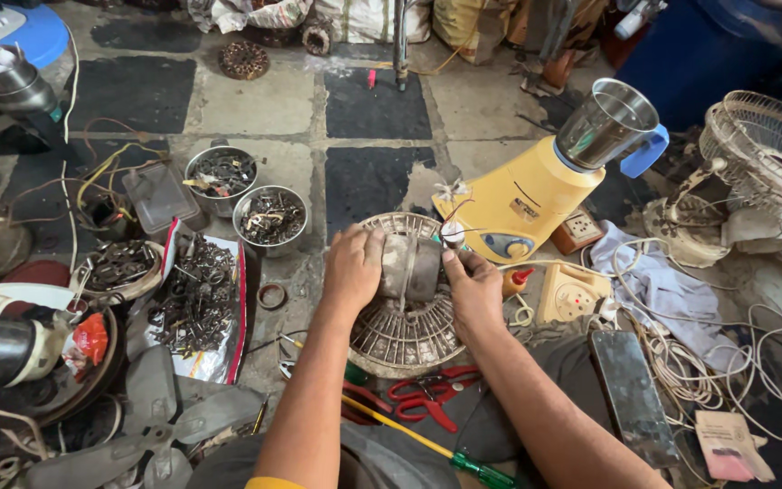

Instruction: The person repairs a fan motor by hand and using tools. They manipulate the motor housing, handle electrical wires, and use pliers and a screwdriver to adjust the internal components.

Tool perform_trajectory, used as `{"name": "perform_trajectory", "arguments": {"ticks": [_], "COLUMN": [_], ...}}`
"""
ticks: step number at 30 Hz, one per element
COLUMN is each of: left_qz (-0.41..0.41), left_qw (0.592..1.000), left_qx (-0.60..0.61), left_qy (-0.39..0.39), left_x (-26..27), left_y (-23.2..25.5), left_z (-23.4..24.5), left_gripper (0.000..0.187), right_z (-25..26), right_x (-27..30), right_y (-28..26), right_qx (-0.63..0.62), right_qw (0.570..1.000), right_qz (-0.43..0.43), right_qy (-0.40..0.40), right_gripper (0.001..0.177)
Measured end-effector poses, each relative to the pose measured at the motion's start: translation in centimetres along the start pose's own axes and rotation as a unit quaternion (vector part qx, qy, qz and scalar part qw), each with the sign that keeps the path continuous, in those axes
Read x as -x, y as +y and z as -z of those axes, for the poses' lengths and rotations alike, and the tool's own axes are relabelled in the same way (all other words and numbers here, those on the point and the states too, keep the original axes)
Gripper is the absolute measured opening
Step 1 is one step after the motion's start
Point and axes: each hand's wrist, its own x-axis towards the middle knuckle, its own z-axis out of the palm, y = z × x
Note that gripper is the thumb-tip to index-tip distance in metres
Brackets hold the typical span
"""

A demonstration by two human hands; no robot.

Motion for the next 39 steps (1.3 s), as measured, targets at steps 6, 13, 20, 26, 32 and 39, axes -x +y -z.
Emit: {"name": "perform_trajectory", "arguments": {"ticks": [6,13,20,26,32,39], "left_qz": [-0.004,0.025,0.022,-0.035,0.015,-0.005], "left_qw": [1.000,0.999,0.999,0.996,0.995,0.998], "left_qx": [-0.010,-0.017,0.040,0.083,0.097,0.070], "left_qy": [-0.005,-0.012,-0.002,0.010,0.013,0.004], "left_x": [-0.1,-0.1,-0.2,-0.2,0.0,-0.5], "left_y": [-0.1,0.5,-0.8,-1.0,-1.1,-1.4], "left_z": [0.3,0.4,-0.5,-0.3,-0.3,-1.0], "left_gripper": [0.042,0.049,0.049,0.044,0.045,0.048], "right_z": [0.0,0.8,0.6,0.3,0.6,0.8], "right_x": [0.2,-0.4,-0.1,0.2,0.2,0.2], "right_y": [-0.4,-0.7,-0.6,-0.9,-1.3,-1.6], "right_qx": [-0.027,-0.048,-0.066,-0.078,-0.074,-0.065], "right_qw": [1.000,0.999,0.997,0.996,0.995,0.996], "right_qz": [-0.001,-0.018,-0.049,-0.049,-0.060,-0.051], "right_qy": [0.007,-0.011,-0.013,-0.009,-0.010,-0.018], "right_gripper": [0.019,0.015,0.015,0.017,0.019,0.017]}}
